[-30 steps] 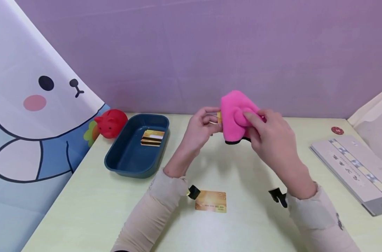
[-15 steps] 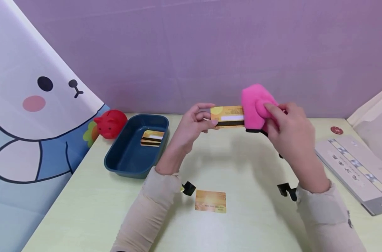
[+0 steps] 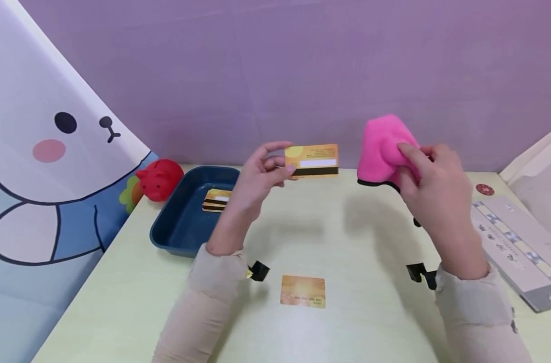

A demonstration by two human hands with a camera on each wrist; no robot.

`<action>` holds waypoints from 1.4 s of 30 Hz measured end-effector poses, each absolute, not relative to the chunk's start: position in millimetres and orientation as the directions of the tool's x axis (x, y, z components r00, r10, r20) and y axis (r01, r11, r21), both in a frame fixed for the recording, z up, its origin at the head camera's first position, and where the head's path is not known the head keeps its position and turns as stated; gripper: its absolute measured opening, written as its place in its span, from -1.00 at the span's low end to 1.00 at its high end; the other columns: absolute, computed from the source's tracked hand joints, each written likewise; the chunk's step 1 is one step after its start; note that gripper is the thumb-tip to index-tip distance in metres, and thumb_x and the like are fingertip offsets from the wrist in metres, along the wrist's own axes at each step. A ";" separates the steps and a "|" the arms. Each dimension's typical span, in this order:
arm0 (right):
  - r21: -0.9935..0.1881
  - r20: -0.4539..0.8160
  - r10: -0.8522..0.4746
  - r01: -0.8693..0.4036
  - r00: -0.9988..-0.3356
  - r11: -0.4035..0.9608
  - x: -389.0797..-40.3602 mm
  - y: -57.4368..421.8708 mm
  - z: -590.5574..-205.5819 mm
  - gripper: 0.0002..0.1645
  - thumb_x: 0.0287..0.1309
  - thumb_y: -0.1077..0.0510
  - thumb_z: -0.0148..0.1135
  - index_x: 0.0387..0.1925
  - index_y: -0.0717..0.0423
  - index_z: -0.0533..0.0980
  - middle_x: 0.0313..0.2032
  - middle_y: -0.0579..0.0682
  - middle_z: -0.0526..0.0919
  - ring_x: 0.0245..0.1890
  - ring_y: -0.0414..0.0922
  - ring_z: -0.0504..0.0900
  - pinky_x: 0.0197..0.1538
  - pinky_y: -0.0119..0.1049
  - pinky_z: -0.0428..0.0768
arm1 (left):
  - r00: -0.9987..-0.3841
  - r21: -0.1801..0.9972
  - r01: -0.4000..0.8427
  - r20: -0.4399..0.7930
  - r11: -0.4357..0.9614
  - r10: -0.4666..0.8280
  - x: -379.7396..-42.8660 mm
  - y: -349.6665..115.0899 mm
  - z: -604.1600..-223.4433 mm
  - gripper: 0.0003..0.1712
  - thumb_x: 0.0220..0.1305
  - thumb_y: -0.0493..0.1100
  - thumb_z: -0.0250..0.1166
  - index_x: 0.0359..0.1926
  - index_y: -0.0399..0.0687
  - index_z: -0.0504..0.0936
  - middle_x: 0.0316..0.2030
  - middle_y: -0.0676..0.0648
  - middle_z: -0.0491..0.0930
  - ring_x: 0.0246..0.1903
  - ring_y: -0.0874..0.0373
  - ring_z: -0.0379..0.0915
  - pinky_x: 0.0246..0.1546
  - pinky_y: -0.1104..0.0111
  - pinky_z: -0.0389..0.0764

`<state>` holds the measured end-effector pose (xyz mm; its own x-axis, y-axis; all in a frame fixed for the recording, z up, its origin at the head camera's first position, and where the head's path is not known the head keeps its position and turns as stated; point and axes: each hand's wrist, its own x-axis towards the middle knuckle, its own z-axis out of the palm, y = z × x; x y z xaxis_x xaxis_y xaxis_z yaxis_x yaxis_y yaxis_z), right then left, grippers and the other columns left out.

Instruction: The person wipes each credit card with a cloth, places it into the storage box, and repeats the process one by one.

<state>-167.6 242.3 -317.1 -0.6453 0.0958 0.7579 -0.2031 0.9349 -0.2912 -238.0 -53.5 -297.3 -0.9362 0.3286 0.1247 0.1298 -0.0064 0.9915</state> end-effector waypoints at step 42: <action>-0.297 0.795 0.127 -0.199 -0.594 0.934 -161.5 249.6 -316.0 -0.60 0.27 0.19 0.09 0.08 0.11 0.65 -0.19 0.38 0.58 -0.19 0.34 0.49 -0.41 0.26 0.31 | -0.840 0.508 -0.259 -0.538 0.821 0.067 -363.7 -175.9 -332.5 -0.36 0.39 -0.31 0.09 0.45 -0.24 0.17 0.21 -0.32 0.45 -0.29 0.09 0.65 -0.10 0.23 0.70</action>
<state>-161.5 249.6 -316.0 -0.5936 0.1266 0.7947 -0.1989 0.9338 -0.2973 -363.7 -175.9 -332.5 -0.8404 0.0670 -0.5377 -0.2594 0.8214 0.5079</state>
